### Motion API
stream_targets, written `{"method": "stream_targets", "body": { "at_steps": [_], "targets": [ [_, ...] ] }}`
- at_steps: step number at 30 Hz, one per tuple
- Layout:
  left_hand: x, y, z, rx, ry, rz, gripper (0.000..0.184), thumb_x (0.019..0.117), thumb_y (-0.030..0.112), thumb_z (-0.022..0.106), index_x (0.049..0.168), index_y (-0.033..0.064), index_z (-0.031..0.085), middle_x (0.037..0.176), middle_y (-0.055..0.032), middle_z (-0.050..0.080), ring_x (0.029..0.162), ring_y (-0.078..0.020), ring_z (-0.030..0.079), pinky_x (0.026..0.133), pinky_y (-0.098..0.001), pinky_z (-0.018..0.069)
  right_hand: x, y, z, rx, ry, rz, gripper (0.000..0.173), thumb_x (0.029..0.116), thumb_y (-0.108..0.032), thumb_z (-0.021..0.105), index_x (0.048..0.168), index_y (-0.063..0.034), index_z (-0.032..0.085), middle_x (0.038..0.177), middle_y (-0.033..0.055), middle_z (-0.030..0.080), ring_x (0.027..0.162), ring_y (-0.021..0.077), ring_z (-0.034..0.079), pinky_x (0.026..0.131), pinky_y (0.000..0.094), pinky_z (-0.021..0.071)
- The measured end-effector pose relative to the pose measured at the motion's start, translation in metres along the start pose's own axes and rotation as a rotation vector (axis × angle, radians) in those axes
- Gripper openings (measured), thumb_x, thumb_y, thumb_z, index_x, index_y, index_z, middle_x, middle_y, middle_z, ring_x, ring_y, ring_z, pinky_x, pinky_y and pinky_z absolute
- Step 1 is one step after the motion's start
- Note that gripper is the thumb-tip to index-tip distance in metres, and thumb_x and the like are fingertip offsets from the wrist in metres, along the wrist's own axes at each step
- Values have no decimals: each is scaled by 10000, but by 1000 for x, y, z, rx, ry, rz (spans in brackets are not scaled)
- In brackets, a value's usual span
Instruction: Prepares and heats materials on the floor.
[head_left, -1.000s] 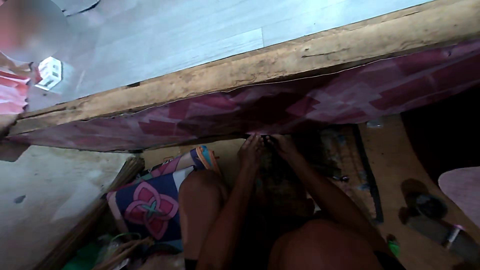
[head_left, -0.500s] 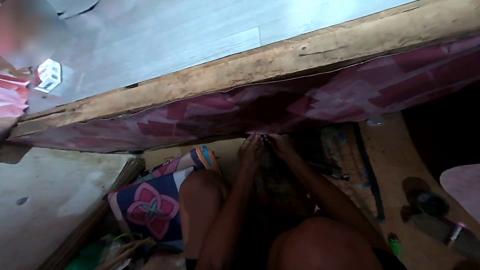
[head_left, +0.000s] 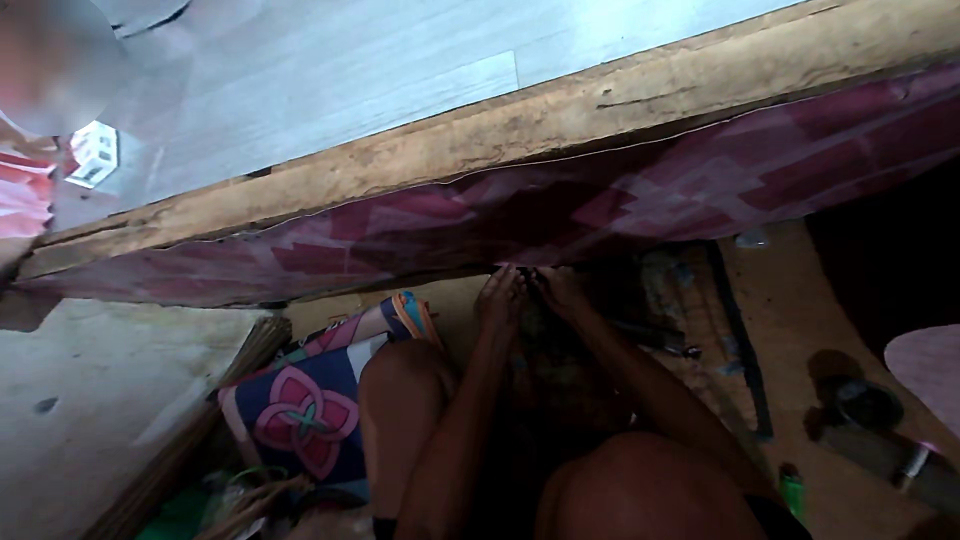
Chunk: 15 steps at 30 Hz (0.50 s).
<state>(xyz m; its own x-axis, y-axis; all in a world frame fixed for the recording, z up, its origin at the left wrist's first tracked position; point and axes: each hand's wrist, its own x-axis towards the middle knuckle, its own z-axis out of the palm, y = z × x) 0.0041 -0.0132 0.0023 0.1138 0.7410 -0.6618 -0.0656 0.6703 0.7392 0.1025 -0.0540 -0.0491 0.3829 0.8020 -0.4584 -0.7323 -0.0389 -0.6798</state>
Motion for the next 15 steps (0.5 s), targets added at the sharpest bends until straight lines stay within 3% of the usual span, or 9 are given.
{"method": "stream_targets", "body": {
  "at_steps": [3,6,15],
  "targets": [
    [-1,1,0,15,-3,-2,285,1041,113,573,1300,-6,564,1045,-97,660,855,-140,663,784,-281,566,-2,-2,0,-193,19,19,133,1032,2,502,1064,29,628,850,24,619,750,63,600,749,240,543],
    [-1,0,2,18,5,-2,281,1043,124,575,1294,-1,559,1041,-92,653,847,-137,658,778,-279,566,-3,-2,2,-189,50,54,139,1037,1,501,1082,45,624,887,44,627,785,67,604,778,239,538],
    [0,2,4,4,19,-7,246,1036,126,587,1254,12,582,994,-74,646,813,-129,647,751,-270,564,2,11,0,-38,36,-30,163,1040,-2,466,996,-18,623,785,-3,629,710,69,615,716,251,559]
  ]
}}
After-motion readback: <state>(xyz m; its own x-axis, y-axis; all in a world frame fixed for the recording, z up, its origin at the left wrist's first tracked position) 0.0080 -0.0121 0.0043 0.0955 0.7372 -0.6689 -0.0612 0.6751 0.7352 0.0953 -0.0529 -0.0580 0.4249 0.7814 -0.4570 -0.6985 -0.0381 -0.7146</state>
